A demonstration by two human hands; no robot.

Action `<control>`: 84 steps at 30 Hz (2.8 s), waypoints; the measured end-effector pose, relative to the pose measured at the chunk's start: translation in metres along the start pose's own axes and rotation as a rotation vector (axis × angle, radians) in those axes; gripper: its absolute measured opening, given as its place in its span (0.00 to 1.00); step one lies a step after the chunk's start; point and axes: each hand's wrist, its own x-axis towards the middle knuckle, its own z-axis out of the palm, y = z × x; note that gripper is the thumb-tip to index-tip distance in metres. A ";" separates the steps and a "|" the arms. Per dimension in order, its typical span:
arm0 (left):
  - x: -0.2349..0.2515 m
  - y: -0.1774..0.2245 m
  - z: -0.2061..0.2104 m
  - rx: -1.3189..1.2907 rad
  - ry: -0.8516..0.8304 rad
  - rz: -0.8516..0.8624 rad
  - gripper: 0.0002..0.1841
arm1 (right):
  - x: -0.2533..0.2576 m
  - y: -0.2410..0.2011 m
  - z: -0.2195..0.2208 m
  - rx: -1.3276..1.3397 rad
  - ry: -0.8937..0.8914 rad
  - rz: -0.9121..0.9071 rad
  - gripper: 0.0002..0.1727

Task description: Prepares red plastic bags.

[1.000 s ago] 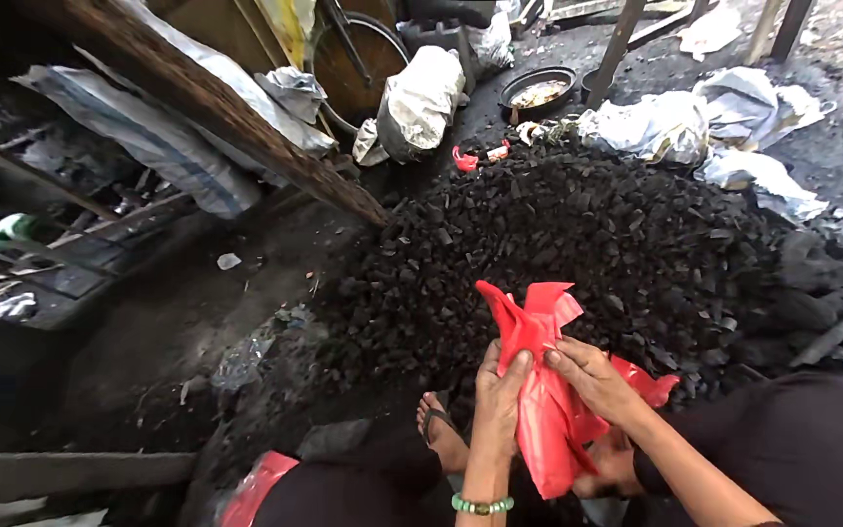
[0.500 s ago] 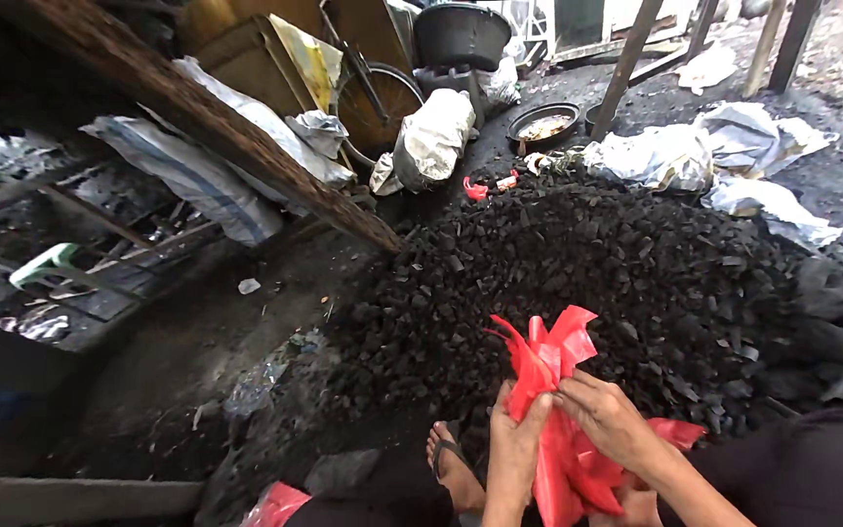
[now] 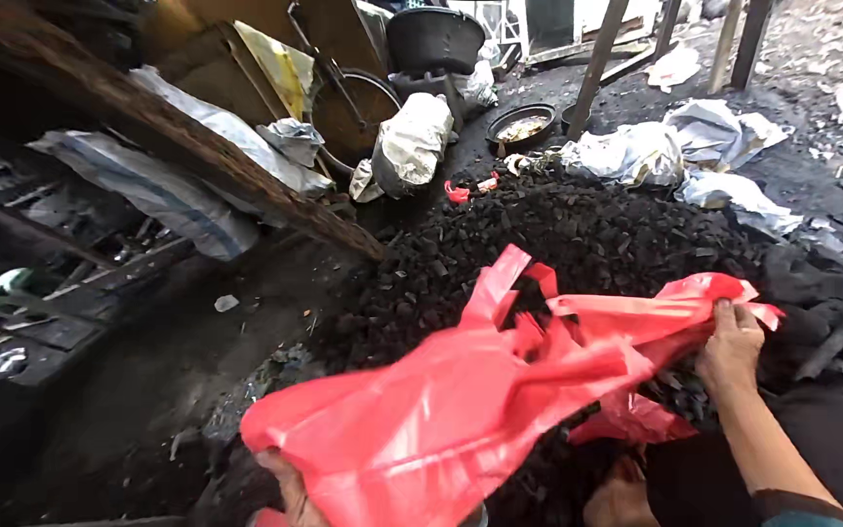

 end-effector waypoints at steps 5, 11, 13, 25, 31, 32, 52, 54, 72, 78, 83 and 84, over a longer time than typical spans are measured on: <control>-0.057 -0.017 0.103 0.061 -0.041 -0.267 0.15 | -0.052 -0.055 0.028 -0.225 -0.435 -0.249 0.33; -0.088 -0.060 0.125 -0.003 -0.238 -0.515 0.10 | -0.120 -0.066 0.048 -0.089 -1.095 -0.492 0.18; -0.090 -0.060 0.123 -0.060 -0.243 -0.517 0.09 | -0.129 -0.074 0.047 -0.148 -1.135 -0.433 0.29; -0.091 -0.061 0.115 -0.138 -0.272 -0.498 0.08 | -0.138 -0.063 0.053 -0.036 -1.062 -0.599 0.24; -0.091 -0.049 0.112 -0.098 -0.260 -0.496 0.10 | -0.143 -0.066 0.053 0.005 -1.081 -0.574 0.26; -0.091 -0.047 0.111 -0.102 -0.271 -0.492 0.10 | -0.144 -0.068 0.053 -0.010 -1.072 -0.549 0.26; -0.091 -0.054 0.108 0.435 -0.464 -0.517 0.21 | -0.137 -0.063 0.043 -0.274 -1.134 -0.893 0.17; -0.089 -0.052 0.109 0.369 -0.472 -0.517 0.20 | -0.139 -0.061 0.044 -0.219 -1.124 -0.855 0.18; -0.042 0.004 0.076 0.034 -0.061 -0.067 0.17 | -0.034 -0.028 0.019 -0.111 -0.270 -0.161 0.19; -0.087 -0.054 0.111 0.004 -0.292 -0.427 0.19 | -0.113 -0.060 0.041 -0.150 -0.932 -0.603 0.14; -0.090 -0.060 0.106 -0.100 -0.385 -0.419 0.22 | -0.143 -0.069 0.046 0.003 -1.068 -0.381 0.26; -0.090 -0.060 0.106 -0.088 -0.381 -0.412 0.21 | -0.148 -0.072 0.048 -0.042 -1.055 -0.336 0.27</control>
